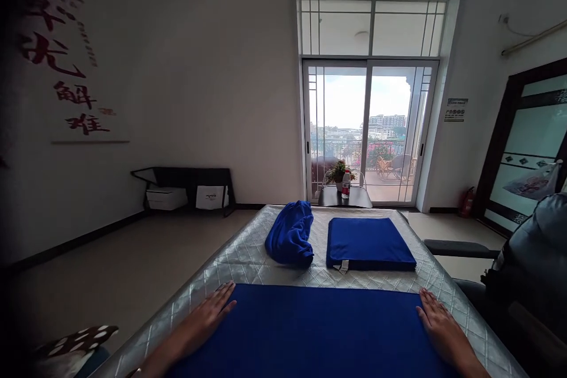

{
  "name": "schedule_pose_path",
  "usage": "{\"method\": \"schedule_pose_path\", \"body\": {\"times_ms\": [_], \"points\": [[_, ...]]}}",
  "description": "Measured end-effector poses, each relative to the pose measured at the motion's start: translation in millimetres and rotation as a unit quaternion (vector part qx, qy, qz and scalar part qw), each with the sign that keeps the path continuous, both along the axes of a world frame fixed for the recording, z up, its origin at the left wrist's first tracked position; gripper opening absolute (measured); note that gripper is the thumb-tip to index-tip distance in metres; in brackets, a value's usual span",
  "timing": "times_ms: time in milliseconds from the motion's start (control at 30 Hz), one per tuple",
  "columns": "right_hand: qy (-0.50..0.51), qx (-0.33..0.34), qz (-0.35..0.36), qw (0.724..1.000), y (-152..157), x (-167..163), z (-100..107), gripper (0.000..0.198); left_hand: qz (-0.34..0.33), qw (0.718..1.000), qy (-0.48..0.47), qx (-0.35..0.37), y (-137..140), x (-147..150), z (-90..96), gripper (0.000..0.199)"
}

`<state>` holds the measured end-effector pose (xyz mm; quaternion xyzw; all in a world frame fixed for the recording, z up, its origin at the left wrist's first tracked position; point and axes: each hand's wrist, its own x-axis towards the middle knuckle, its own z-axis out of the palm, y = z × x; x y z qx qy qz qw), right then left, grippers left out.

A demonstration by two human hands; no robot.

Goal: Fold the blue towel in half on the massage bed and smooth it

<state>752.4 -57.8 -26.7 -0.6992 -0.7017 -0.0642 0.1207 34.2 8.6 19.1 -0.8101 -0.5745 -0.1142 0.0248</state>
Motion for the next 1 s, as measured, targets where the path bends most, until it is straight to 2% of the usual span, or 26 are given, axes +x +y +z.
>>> {"method": "schedule_pose_path", "body": {"times_ms": [200,367,467,633,867,1000], "points": [[0.016,-0.005,-0.020,1.000,-1,2,0,0.070,0.027,0.999,0.003,-0.017,-4,1,0.3,0.066],[-0.005,-0.038,-0.046,0.998,-9,-20,25,0.070,0.032,0.999,0.006,-0.004,-13,11,12.6,0.062],[-0.005,-0.047,-0.062,0.997,-12,-27,36,0.068,0.019,1.000,0.009,0.007,-14,13,13.5,0.061],[-0.018,-0.064,-0.053,0.996,-9,-22,32,0.068,0.025,1.000,0.007,0.008,-8,10,4.6,0.066],[-0.024,-0.046,-0.058,0.997,-14,-28,39,0.068,0.031,0.999,0.001,0.009,-16,17,14.2,0.067],[-0.026,-0.038,-0.035,0.998,-10,-18,29,0.070,0.026,1.000,-0.002,0.014,-13,12,7.1,0.067]]}}
